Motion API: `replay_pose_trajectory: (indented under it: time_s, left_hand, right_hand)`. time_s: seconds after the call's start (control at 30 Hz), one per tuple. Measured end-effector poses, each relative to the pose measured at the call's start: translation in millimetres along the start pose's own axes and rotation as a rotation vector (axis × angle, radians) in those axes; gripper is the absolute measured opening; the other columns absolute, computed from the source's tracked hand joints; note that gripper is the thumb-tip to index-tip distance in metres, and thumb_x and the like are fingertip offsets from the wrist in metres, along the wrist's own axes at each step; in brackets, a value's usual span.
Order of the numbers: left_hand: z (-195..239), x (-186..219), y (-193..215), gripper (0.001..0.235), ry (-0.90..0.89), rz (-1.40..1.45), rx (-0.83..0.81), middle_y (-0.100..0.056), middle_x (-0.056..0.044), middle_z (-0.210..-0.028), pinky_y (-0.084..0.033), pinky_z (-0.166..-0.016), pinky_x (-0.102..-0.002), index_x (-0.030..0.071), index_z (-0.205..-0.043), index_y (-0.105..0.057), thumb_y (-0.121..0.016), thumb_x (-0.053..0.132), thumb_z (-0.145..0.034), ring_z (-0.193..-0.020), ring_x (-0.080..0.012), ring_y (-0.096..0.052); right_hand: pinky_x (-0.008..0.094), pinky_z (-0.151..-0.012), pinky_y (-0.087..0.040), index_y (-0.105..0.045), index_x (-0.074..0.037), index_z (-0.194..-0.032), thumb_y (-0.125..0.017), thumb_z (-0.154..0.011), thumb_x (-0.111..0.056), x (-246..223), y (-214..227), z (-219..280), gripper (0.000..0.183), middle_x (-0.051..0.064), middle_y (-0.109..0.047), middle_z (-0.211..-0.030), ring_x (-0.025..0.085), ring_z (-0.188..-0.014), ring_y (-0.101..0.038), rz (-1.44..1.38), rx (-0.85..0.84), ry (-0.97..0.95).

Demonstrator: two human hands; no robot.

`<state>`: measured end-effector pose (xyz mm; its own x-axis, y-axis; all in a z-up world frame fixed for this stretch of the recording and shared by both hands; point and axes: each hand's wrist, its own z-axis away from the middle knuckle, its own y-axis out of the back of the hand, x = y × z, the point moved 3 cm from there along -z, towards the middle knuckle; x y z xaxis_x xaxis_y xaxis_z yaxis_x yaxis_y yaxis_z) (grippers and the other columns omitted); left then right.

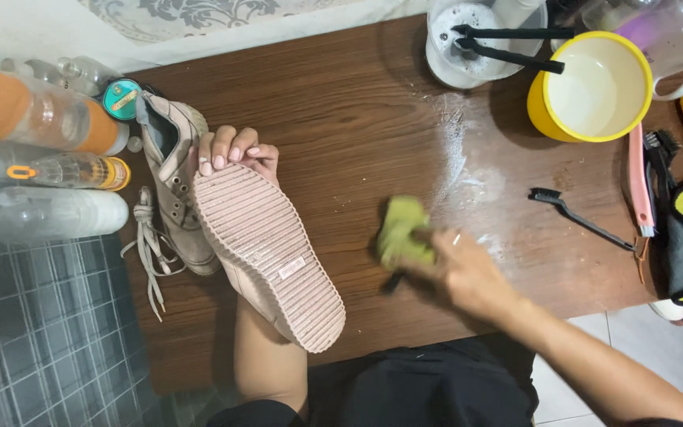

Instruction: The person scrubs a pink sneaker with a brush and cleaning solution, focusing on the sole and sides. They wipe the shoe with a cloth, dip the brush in water, and continue scrubbing the sole and upper parts of the shoe.

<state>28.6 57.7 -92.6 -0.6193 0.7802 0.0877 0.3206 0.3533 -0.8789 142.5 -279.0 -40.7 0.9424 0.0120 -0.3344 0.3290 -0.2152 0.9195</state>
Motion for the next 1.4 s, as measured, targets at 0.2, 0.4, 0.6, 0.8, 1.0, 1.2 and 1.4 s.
replay_pose_trajectory:
  time_s: [0.2, 0.4, 0.6, 0.8, 1.0, 1.2, 1.4]
  left_hand:
    - [-14, -19, -69, 0.029, -0.089, -0.059, 0.165, -0.044, 0.005, -0.086, -0.037, -0.099, -0.030, 0.019, -0.081, -0.045, -0.039, 0.030, -0.107, -0.091, -0.0088, -0.043]
    - [-4, -2, -14, 0.029, -0.049, -0.006, -0.033, -0.042, 0.006, -0.089, -0.034, -0.101, -0.036, 0.024, -0.083, -0.045, -0.038, 0.041, -0.106, -0.096, -0.0097, -0.040]
    - [-25, -21, -83, 0.029, -0.090, -0.048, 0.135, -0.043, 0.006, -0.087, -0.036, -0.099, -0.031, 0.019, -0.081, -0.044, -0.036, 0.027, -0.108, -0.092, -0.0086, -0.043]
    - [-20, -14, -80, 0.030, -0.100, -0.103, 0.211, -0.043, 0.007, -0.085, -0.036, -0.096, -0.028, 0.019, -0.079, -0.044, -0.037, 0.027, -0.108, -0.090, -0.0071, -0.043]
    - [-23, -18, -81, 0.031, -0.095, -0.051, 0.208, -0.042, 0.005, -0.084, -0.037, -0.097, -0.030, 0.018, -0.078, -0.043, -0.038, 0.027, -0.107, -0.090, -0.0091, -0.043]
    - [-22, -15, -72, 0.031, -0.078, -0.069, 0.174, -0.043, 0.006, -0.085, -0.037, -0.097, -0.029, 0.019, -0.078, -0.045, -0.037, 0.028, -0.107, -0.090, -0.0084, -0.043]
    - [-15, -4, -38, 0.030, -0.046, -0.070, 0.073, -0.041, 0.007, -0.087, -0.034, -0.098, -0.033, 0.023, -0.080, -0.044, -0.037, 0.036, -0.106, -0.092, -0.0080, -0.040]
  right_hand:
    - [0.042, -0.070, -0.057, -0.080, -0.028, -0.116, -0.063, -0.102, -0.016, 108, 30, -30, 0.026, 0.012, -0.060, -0.120, 0.033, -0.096, -0.067, 0.400, 0.241, -0.259]
    - [0.034, -0.065, -0.057, -0.074, -0.036, -0.130, -0.069, -0.091, -0.032, 61, 12, -31, 0.039, 0.007, -0.060, -0.109, 0.024, -0.077, -0.066, 0.445, 0.388, -0.166]
    - [0.040, -0.082, -0.050, -0.069, -0.022, -0.130, -0.062, -0.098, -0.050, -50, -53, -64, 0.043, 0.011, -0.062, -0.100, 0.030, -0.093, -0.062, 0.168, 0.103, 0.061]
    - [0.054, -0.120, -0.023, -0.066, -0.031, -0.130, -0.049, -0.102, -0.043, -34, -13, -86, 0.035, 0.020, -0.038, -0.158, 0.042, -0.151, -0.030, 0.017, -0.111, 0.019]
    - [0.052, -0.084, -0.041, -0.066, -0.029, -0.134, -0.054, -0.098, -0.029, 41, -28, -93, 0.038, 0.018, -0.057, -0.106, 0.040, -0.096, -0.058, 0.287, 0.125, -0.062]
    - [0.043, -0.079, -0.037, -0.071, -0.026, -0.139, -0.061, -0.107, -0.029, 94, 13, -97, 0.034, 0.012, -0.054, -0.107, 0.031, -0.095, -0.058, 0.482, 0.366, -0.173]
    - [0.047, -0.071, -0.044, -0.061, -0.031, -0.142, -0.047, -0.096, -0.017, -28, -8, -78, 0.051, 0.011, -0.053, -0.091, 0.032, -0.079, -0.056, 0.270, 0.139, 0.167]
